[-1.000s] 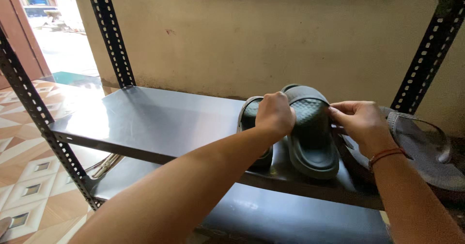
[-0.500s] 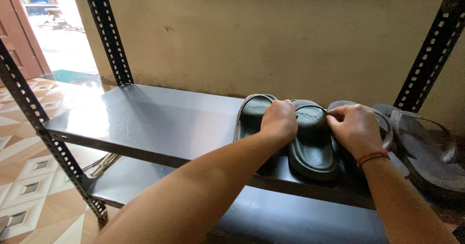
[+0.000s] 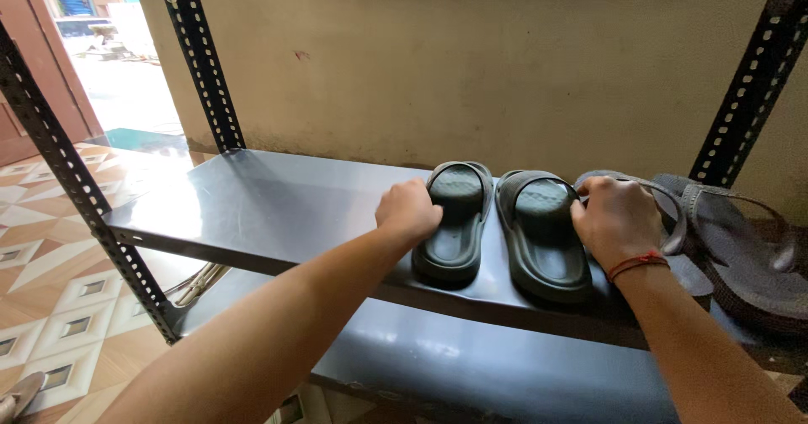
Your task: The person picks up various shoes and sandals from a pile on the floor and places them onto a metal shelving unit. The person handles flip-flops, slides, and heeled sandals, arranging them in pairs on the shelves.
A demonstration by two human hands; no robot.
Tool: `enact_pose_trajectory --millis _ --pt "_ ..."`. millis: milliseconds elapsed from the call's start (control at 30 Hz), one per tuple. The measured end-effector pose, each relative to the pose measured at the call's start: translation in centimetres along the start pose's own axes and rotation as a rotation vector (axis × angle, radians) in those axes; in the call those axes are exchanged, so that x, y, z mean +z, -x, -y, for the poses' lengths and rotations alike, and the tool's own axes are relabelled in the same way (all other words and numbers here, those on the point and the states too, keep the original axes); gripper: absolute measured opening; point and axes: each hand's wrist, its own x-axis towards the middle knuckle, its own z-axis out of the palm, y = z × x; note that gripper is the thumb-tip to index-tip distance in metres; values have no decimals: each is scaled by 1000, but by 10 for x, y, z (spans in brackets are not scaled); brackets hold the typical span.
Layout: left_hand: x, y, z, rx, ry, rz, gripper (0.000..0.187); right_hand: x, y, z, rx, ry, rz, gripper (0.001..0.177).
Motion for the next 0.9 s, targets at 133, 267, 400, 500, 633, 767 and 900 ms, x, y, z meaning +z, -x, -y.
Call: enact_pose_trajectory --millis 133,267,400,500,633,767,900 --pt "6 2 1 -121 94 124 33 2 2 -4 -11 -48 -23 23" --pt "9 5 -4 -71 85 142 28 5 0 -7 -86 -64 -49 19" --pt "11 7 -11 -77 42 160 24 5 3 -2 -83 -47 -67 19" --pt "10 10 -7 -23 20 160 24 1 8 2 -84 9 -85 21" --pt "2 14 2 61 42 184 41 -10 13 11 -81 102 -65 23" --pt "-15 14 14 19 118 109 40 -27 15 19 -137 195 -104 30" --pt "-39 14 28 43 154 26 34 -41 14 35 -217 79 -163 35"
